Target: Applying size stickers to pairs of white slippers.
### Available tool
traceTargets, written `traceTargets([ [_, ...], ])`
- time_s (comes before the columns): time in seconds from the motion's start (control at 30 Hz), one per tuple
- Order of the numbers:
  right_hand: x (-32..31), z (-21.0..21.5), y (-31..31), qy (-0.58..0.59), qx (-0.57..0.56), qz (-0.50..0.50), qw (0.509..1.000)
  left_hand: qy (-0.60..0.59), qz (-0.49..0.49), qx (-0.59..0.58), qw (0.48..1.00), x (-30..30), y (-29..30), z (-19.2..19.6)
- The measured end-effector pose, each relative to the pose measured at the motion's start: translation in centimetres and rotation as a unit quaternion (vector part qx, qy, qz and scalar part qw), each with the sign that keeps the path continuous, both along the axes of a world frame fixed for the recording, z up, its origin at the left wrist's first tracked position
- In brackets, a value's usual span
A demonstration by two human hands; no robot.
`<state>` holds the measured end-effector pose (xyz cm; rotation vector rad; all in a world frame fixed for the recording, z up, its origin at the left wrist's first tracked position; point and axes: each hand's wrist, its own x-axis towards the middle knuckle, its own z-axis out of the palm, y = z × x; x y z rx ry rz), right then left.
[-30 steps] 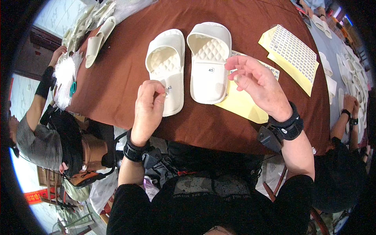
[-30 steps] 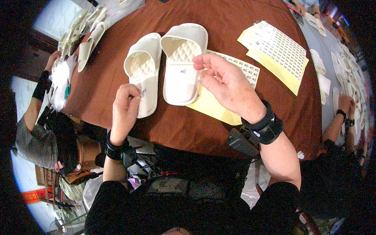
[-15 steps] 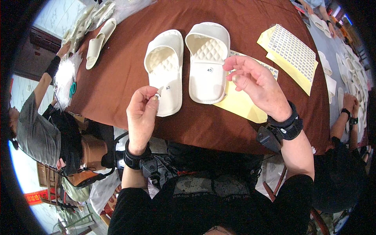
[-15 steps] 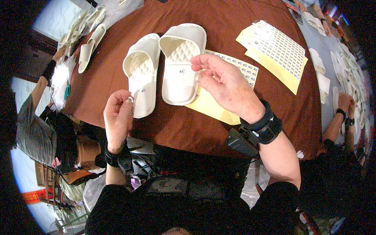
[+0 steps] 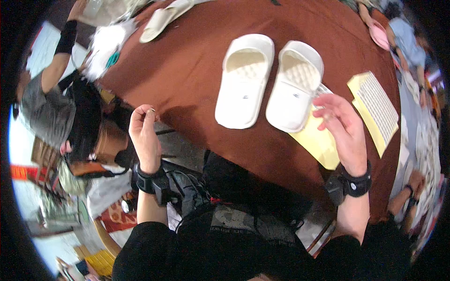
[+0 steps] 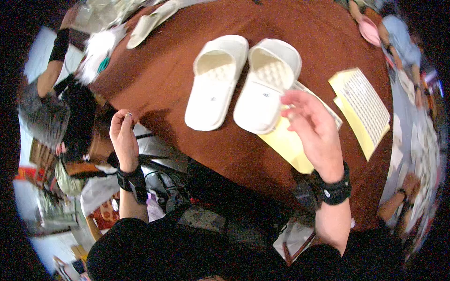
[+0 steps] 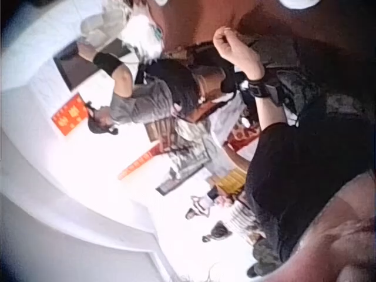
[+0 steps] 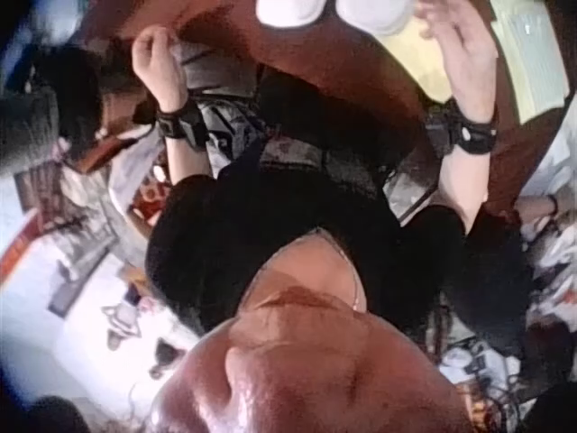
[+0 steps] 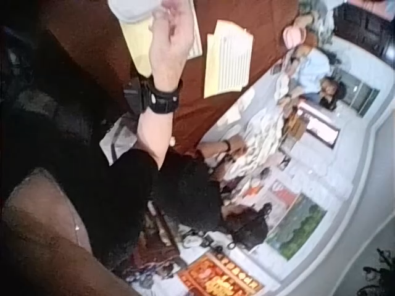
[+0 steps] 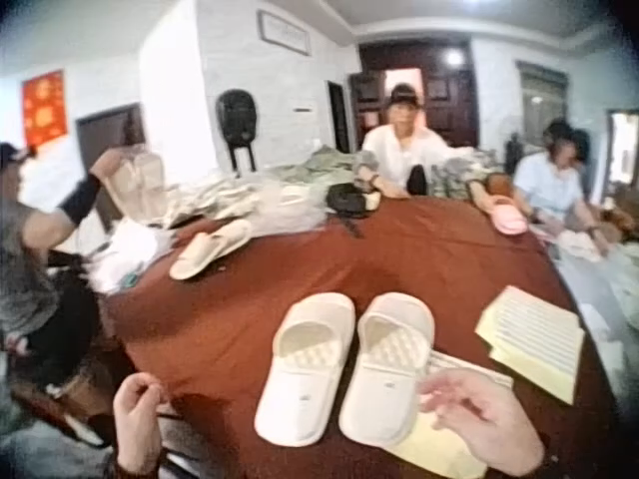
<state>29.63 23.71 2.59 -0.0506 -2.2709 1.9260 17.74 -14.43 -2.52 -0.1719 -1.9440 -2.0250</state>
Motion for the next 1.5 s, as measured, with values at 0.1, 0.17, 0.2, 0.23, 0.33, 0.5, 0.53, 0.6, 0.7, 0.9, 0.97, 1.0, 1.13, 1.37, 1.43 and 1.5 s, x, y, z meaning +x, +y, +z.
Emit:
traceTargets([
  [0.1, 0.0, 0.2, -0.4, 0.009, 0.035, 0.007, 0.999, -0.052, 0.04, 0.109, 0.992, 0.2, -4.4, -2.5],
  [0.17, -0.1, 0.3, -0.6, -0.011, 0.034, -0.011, 0.999, -0.094, 0.074, 0.172, 0.978, 0.3, -6.3, -4.5],
  [0.2, -0.1, 0.3, -0.8, -0.01, 0.032, -0.007, 0.999, -0.111, 0.076, 0.201, 0.97, 0.4, -6.7, -5.4],
  [0.23, -0.1, 0.2, -0.9, -0.017, 0.032, -0.015, 0.999, -0.132, 0.087, 0.218, 0.963, 0.6, -6.9, -6.2],
  [0.33, -0.2, 0.1, -1.2, -0.013, 0.016, -0.024, 0.999, -0.148, 0.101, 0.239, 0.954, 0.7, -6.4, -7.9],
  [0.5, -0.3, 0.1, -1.3, -0.01, 0.005, -0.017, 1.0, -0.149, 0.111, 0.247, 0.951, -0.9, -5.7, -8.1],
  [0.53, -0.2, 0.1, -1.3, -0.008, 0.003, -0.018, 1.0, -0.147, 0.112, 0.249, 0.951, -1.3, -5.7, -8.1],
  [0.6, -0.2, 0.2, -1.3, -0.011, -0.002, -0.029, 1.0, -0.156, 0.13, 0.256, 0.945, -2.3, -5.8, -8.2],
  [0.7, -0.1, 0.2, -1.3, -0.004, -0.006, -0.027, 1.0, -0.177, 0.142, 0.301, 0.926, -3.4, -5.9, -8.9],
  [0.9, 0.0, 0.3, -1.2, -0.001, -0.011, -0.024, 1.0, -0.178, 0.096, 0.338, 0.919, -5.5, -7.1, -11.2],
  [0.97, 0.0, 0.4, -1.2, 0.002, -0.009, -0.021, 1.0, -0.175, 0.087, 0.34, 0.92, -6.0, -7.3, -11.8],
  [1.0, 0.0, 0.3, -1.2, 0.005, -0.007, -0.016, 1.0, -0.185, 0.085, 0.345, 0.916, -6.2, -7.4, -11.9],
  [1.13, 0.0, 0.3, -1.4, 0.002, -0.005, -0.015, 1.0, -0.185, 0.08, 0.354, 0.913, -6.0, -7.8, -11.8],
  [1.37, 0.0, 0.4, -1.2, 0.0, 0.014, -0.012, 1.0, -0.187, 0.023, 0.385, 0.904, -6.0, -8.3, -12.5],
  [1.43, 0.0, 0.5, -1.1, 0.002, 0.019, -0.008, 1.0, -0.181, 0.014, 0.388, 0.903, -6.1, -8.6, -13.1],
  [1.5, 0.0, 0.5, -1.1, 0.007, 0.006, -0.024, 1.0, -0.197, 0.004, 0.376, 0.905, -6.1, -8.9, -13.5],
])
